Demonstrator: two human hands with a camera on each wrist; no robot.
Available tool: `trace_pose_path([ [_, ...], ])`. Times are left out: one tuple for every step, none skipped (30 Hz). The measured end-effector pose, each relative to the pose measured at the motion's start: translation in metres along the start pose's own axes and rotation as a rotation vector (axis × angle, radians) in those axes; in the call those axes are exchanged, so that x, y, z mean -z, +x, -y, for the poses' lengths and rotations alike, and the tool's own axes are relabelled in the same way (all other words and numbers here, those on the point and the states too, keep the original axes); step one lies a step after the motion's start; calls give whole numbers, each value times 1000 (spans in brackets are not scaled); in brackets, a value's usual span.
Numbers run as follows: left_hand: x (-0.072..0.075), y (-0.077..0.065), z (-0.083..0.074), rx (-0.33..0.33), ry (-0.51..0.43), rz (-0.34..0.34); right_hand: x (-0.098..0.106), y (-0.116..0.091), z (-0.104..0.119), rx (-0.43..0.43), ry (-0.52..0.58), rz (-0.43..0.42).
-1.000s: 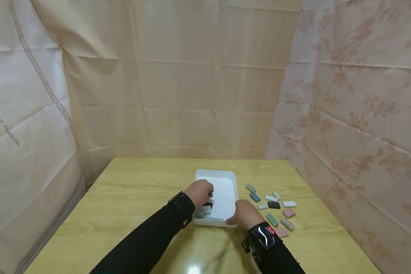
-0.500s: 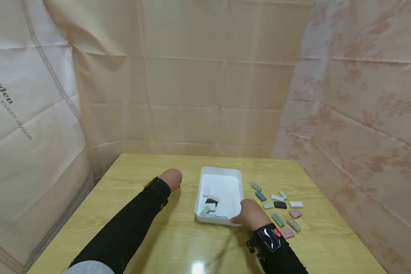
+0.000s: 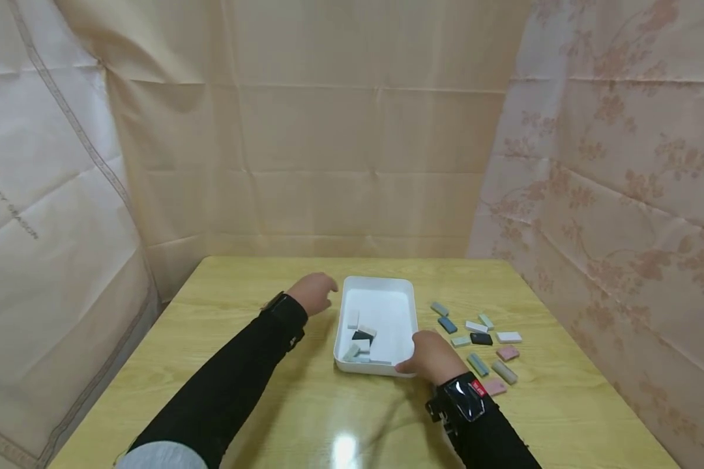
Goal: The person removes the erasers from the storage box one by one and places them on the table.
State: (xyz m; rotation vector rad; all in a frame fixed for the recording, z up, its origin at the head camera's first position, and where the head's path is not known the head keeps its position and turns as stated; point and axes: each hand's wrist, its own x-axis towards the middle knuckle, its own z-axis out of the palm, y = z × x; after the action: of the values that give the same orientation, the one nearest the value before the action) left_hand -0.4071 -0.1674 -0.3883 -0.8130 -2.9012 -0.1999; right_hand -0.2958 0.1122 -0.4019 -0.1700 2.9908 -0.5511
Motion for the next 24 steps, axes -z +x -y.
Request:
trace_pose_path([
  [1, 5, -10, -58, -32, -2, 0, 0, 1, 5, 1, -5],
  [1, 10, -19, -115, -44, 12, -1, 1, 1, 13, 3, -7],
  [-1, 14, -27, -162, -41, 37, -1, 1, 3, 20, 8, -8],
  [-4, 17, -33, -190, -18, 74, -3, 2, 4, 27, 13, -6],
  [-7, 18, -38, -205, 17, 110, -4, 2, 6, 35, 20, -4],
  [-10, 19, -42, -198, 60, 149, -6, 2, 8, 45, 26, -2],
  [-13, 18, -45, -176, 98, 183, -9, 2, 10, 52, 29, 0],
  [-15, 19, -47, -148, 137, 214, -10, 2, 11, 57, 32, 1],
  [-17, 19, -48, -117, 168, 241, -12, 2, 12, 58, 35, 2],
  [-19, 19, -49, -90, 197, 265, -13, 1, 12, 63, 35, 1],
  [-21, 19, -49, -68, 207, 279, -14, 1, 13, 63, 36, 1],
  [-22, 20, -49, -51, 208, 289, -14, 0, 13, 60, 35, 0],
  [-22, 20, -49, -39, 206, 295, -14, 0, 14, 58, 35, -2],
  [-23, 20, -48, -37, 199, 294, -14, 0, 14, 56, 37, -4],
  [-23, 21, -48, -39, 196, 288, -14, 0, 14, 51, 38, -6],
  [-22, 22, -47, -45, 193, 281, -13, 0, 14, 49, 35, -11],
  [-22, 23, -47, -52, 187, 272, -12, 0, 14, 42, 33, -13],
  [-22, 24, -46, -58, 182, 266, -11, 0, 13, 41, 29, -16],
  [-22, 25, -45, -63, 172, 262, -10, 0, 13, 40, 31, -17],
  [-23, 27, -44, -71, 155, 247, -9, 0, 13, 39, 32, -16],
  [-25, 28, -41, -88, 135, 226, -9, 0, 12, 39, 35, -15],
  [-24, 30, -38, -101, 108, 207, -9, 0, 12, 39, 38, -15],
  [-20, 30, -36, -111, 74, 179, -9, 0, 11, 37, 47, -15],
  [-15, 32, -33, -116, 39, 154, -9, 0, 10, 36, 53, -17],
])
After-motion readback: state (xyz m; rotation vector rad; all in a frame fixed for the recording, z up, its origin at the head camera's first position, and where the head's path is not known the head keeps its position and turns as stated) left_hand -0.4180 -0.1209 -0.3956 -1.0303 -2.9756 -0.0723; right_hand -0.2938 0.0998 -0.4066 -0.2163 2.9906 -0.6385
